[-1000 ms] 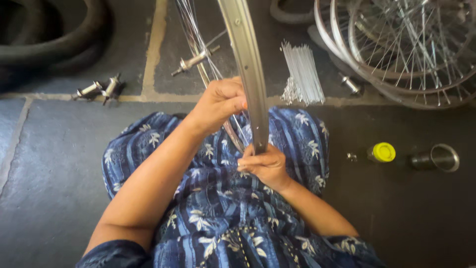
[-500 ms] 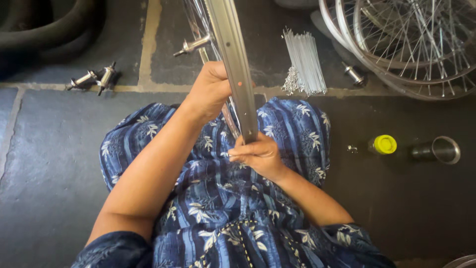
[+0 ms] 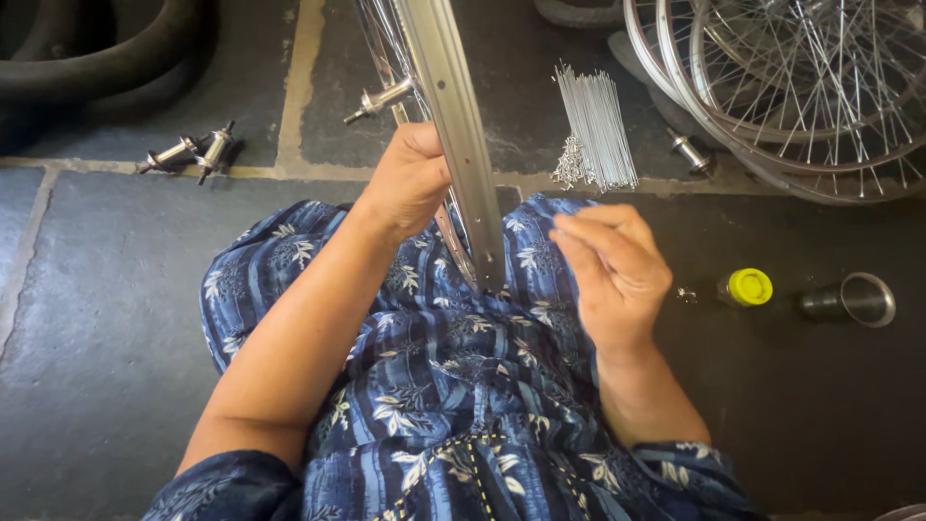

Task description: The person sits on the floor with a bicycle rim across their lap and laces spokes into it, threading each spoke through the hub flange and seating its end into the rim eyelets one at a time, taking new spokes from a bundle on the floor.

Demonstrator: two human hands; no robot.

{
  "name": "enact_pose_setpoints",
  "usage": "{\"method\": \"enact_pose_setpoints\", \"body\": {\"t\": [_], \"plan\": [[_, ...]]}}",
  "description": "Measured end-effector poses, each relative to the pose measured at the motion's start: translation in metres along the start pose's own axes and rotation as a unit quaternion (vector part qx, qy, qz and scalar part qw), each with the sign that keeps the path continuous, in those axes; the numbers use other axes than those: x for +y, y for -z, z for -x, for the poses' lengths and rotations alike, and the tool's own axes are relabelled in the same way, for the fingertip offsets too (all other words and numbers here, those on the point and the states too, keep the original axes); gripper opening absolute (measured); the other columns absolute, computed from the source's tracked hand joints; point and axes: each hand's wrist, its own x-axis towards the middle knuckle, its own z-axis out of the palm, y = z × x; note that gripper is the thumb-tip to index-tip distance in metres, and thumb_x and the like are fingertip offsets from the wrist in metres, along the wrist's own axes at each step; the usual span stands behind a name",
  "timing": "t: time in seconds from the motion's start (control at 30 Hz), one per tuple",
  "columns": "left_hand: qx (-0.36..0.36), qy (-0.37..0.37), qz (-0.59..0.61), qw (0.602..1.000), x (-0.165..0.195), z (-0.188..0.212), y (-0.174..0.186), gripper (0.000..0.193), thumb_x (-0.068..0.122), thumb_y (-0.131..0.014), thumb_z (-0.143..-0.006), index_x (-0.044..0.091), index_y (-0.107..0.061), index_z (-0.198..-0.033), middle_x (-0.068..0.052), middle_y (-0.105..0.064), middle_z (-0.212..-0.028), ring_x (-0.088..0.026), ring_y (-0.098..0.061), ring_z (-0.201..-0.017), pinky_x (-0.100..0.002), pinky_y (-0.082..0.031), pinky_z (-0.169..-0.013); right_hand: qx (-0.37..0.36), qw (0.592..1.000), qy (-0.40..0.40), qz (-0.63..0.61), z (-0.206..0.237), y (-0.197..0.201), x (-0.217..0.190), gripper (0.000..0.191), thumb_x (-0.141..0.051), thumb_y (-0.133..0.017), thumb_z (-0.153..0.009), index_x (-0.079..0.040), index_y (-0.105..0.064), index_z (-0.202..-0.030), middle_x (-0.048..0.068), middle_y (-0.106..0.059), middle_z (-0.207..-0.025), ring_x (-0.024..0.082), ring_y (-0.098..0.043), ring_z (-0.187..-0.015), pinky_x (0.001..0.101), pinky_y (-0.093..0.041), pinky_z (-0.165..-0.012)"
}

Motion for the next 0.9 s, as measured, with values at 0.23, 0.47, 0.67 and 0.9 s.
{"method": "enact_pose_setpoints", "body": {"t": [0.23,0.47,0.67,0.9], "plan": [[-0.03,-0.015,0.005,0.999,0.0,-0.001,-0.002,0.022,0.021,-0.08,-0.097,-0.001,-0.074,-0.098,-0.007,-0.072,-0.093,-0.012,-0.062,-0.079,-0.026,-0.051,-0.073,0.01,0.981,0.17,0.09,-0.039,-0.033,-0.019,0.02,0.01,-0.075,-0.099,0.001,-0.068,-0.115,0.01,-0.07,-0.11,0.019,-0.071,-0.093,0.0272,-0.059,-0.083],[-0.025,-0.006,-0.018,1.0,0.002,-0.003,-0.001,0.024,0.022,-0.08,-0.095,-0.001,-0.074,-0.1,-0.006,-0.072,-0.094,-0.012,-0.063,-0.081,-0.026,-0.053,-0.075,0.013,0.965,0.213,0.154,-0.056,-0.053,-0.02,0.021,0.007,-0.079,-0.099,-0.003,-0.07,-0.115,0.016,-0.055,-0.128,0.021,-0.06,-0.1,0.0291,-0.055,-0.086],[-0.031,0.005,0.004,0.999,-0.001,-0.009,0.001,0.023,0.021,-0.08,-0.096,0.0,-0.075,-0.103,-0.006,-0.072,-0.095,-0.012,-0.064,-0.084,-0.027,-0.053,-0.077,0.021,0.948,0.242,0.205,-0.056,-0.059,-0.017,0.021,0.011,-0.077,-0.102,0.0,-0.069,-0.119,0.013,-0.055,-0.135,0.022,-0.062,-0.104,0.0288,-0.057,-0.087],[-0.02,-0.008,0.001,1.0,0.001,-0.008,-0.002,0.022,0.02,-0.077,-0.098,0.001,-0.074,-0.11,-0.005,-0.075,-0.107,-0.013,-0.068,-0.1,-0.029,-0.054,-0.094,0.043,0.91,0.301,0.282,-0.059,-0.063,-0.022,0.025,0.01,-0.083,-0.095,0.001,-0.069,-0.114,0.011,-0.063,-0.122,0.027,-0.066,-0.106,0.0337,-0.055,-0.086]]}}
